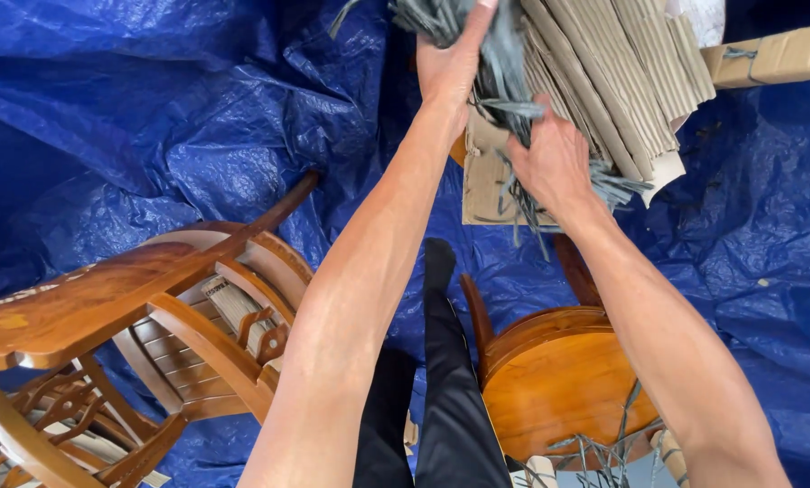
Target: Organizing plastic webbing and cardboard protectors for chair assembly.
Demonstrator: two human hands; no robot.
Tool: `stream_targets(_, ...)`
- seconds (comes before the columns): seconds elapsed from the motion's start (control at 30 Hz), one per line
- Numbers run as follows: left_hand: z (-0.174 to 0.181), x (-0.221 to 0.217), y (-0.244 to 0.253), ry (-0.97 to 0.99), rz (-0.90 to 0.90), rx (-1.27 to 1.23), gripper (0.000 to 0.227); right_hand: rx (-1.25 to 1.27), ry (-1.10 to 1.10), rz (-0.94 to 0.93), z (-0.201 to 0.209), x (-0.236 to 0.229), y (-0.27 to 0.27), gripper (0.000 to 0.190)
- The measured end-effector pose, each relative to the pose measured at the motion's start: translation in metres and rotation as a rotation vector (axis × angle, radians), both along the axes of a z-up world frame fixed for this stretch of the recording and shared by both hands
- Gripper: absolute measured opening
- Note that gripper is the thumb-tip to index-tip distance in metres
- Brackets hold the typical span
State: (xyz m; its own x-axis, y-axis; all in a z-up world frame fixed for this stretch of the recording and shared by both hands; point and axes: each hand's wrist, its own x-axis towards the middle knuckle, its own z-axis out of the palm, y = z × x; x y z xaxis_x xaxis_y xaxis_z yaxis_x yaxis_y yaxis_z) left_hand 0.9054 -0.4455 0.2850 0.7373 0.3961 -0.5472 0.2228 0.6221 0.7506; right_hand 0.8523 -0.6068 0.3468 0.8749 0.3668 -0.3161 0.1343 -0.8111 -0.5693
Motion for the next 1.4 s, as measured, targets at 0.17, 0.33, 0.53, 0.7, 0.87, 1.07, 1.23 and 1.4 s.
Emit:
stream_targets(0.17, -0.071, -0.031, -0.032, 0.112, -0.384, 0.52, 0.094, -0.209, -0.021, -0.134, -0.06, 0.01, -0.005, 0.068)
stream_targets(0.33, -0.058, -0.063, -0.047, 0.094, -0.439, 0.959, 0.084, -0.227, -0.087, -0.137, -0.054, 0.005, -0.004, 0.074)
stream_targets(0.53, -0.027, -0.077, -0.041, 0.158, -0.47, 0.847, 0.084, -0.229, -0.149, -0.11, -0.049, -0.001, 0.0, 0.075)
stream_targets(0.7, -0.04, -0.09, -0.043, 0.154, -0.477, 0.895, 0.079, -0.261, -0.153, -0.1, -0.047, -0.004, 0.003, 0.076)
stream_targets(0.87, -0.044, -0.096, -0.05, 0.002, -0.483, 0.837, 0.074, -0.27, -0.195, -0.089, -0.05, -0.003, 0.002, 0.069)
stream_targets(1.07, -0.027, -0.097, -0.059, 0.144, -0.59, 0.591, 0.089, -0.203, -0.103, -0.122, -0.06, -0.007, -0.007, 0.033)
stream_targets(1.23, 0.016, -0.1, -0.066, 0.082, -0.393, 0.26, 0.095, -0.062, -0.054, -0.139, -0.017, -0.021, 0.001, 0.024)
stream_targets(1.4, 0.089, -0.122, -0.057, 0.102, -0.093, 0.179, 0.081, -0.117, -0.066, -0.132, 0.039, -0.06, 0.02, 0.023)
